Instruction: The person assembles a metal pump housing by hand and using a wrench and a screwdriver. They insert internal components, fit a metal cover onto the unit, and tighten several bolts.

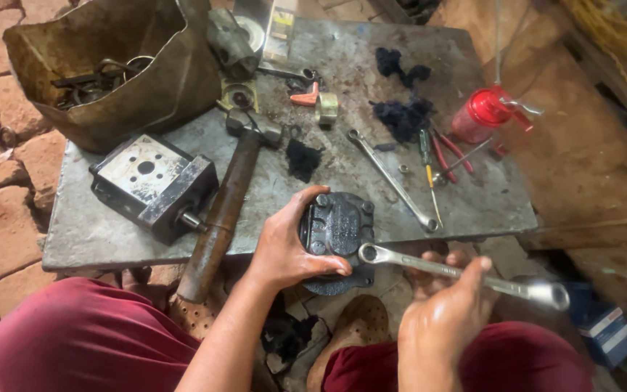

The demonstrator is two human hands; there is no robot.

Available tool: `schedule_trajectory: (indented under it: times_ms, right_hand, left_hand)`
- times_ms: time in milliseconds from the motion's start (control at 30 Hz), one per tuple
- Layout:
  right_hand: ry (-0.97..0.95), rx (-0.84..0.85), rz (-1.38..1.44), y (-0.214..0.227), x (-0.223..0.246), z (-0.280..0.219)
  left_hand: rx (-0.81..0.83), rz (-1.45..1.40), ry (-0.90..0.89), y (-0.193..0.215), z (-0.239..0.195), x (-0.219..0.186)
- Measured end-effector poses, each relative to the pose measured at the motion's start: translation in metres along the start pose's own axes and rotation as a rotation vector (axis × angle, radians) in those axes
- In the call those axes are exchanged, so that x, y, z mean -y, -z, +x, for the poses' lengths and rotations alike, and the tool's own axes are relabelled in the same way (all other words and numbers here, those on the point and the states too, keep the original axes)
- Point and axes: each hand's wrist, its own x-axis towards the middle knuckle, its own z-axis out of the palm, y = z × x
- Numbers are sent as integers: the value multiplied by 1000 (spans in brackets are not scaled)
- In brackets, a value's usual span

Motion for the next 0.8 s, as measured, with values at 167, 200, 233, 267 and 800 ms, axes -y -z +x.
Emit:
schedule_trajectory:
  times_ms: [167,200,233,267,800]
  right_hand:
    - [-24,28,-138,4,0,7]
    - [-64,38,-199,0,-1,16]
    - [-104,48,-260,-5,-1,26]
    - [-85,114,-279,-13,-1,37]
    - [-235,1381,-549,-143,-16,21]
  left_hand:
    - [-145,156,-25,-4,-12,-6]
    - [-200,233,-26,-6,-16,-9]
    - [-232,224,-33,-11,-22,-12]
    - [-267,219,-44,-16,-26,-15]
    - [-240,311,-131,-21,-24,-21]
